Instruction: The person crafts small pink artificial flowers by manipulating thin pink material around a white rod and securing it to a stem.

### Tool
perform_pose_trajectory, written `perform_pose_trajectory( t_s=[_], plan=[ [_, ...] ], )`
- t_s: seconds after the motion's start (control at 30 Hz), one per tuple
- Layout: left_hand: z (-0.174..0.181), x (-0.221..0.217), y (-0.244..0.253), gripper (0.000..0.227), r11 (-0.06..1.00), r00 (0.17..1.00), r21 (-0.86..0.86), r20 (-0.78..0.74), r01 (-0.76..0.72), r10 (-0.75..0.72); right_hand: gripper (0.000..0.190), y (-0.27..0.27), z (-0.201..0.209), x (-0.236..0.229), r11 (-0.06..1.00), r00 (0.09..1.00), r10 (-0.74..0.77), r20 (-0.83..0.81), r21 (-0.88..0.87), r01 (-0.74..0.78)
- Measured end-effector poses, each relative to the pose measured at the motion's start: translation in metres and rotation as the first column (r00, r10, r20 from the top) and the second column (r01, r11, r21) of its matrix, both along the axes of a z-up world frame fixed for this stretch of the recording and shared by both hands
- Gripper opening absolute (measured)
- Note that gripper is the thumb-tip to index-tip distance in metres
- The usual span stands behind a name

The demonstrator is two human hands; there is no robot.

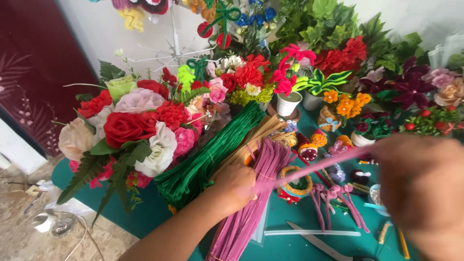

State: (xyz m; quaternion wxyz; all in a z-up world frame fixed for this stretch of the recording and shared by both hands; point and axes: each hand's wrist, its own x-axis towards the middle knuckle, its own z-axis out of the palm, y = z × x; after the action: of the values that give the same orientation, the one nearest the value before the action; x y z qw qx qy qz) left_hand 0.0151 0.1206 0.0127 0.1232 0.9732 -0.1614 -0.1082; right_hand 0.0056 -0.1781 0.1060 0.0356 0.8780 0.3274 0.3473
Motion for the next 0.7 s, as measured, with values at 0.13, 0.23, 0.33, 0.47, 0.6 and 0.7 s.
perform_pose_trajectory(
  t_s=[0.13, 0.23, 0.33, 0.47, 0.6, 0.7],
  plan=[
    [-0.008, 0.002, 0.002, 0.024, 0.991, 0.996, -0.102, -0.001, -0.092, 0.093, 0.025, -0.009, -0.011, -0.018, 0.715, 0.995, 0.063, -0.083, 0.699, 0.013],
    [0.001, -0.001, 0.001, 0.045, 0.949, 0.973, -0.309, 0.229, 0.057, 0.016, 0.025, -0.013, -0.019, -0.034, 0.574, 0.987, 0.014, -0.16, 0.809, 0.123],
    [0.035, -0.017, -0.017, 0.076, 0.693, 0.961, -0.676, 0.263, 0.249, -0.088, 0.012, -0.013, -0.032, -0.045, 0.493, 0.969, 0.0, -0.247, 0.843, 0.215],
    [0.052, -0.022, -0.053, 0.071, 0.135, 0.921, -0.934, 0.288, 0.331, -0.263, 0.01, -0.022, -0.064, -0.039, 0.44, 0.914, 0.001, -0.407, 0.82, 0.365],
    [0.061, -0.01, -0.084, 0.035, 0.066, 0.853, -0.853, 0.511, 0.518, -0.104, 0.014, -0.013, -0.067, -0.04, 0.363, 0.839, -0.006, -0.544, 0.781, 0.509],
    [0.062, 0.01, -0.096, 0.031, 0.085, 0.867, -0.863, 0.495, 0.498, -0.054, 0.023, -0.021, -0.075, -0.036, 0.372, 0.855, 0.002, -0.519, 0.794, 0.481]
  ],
)
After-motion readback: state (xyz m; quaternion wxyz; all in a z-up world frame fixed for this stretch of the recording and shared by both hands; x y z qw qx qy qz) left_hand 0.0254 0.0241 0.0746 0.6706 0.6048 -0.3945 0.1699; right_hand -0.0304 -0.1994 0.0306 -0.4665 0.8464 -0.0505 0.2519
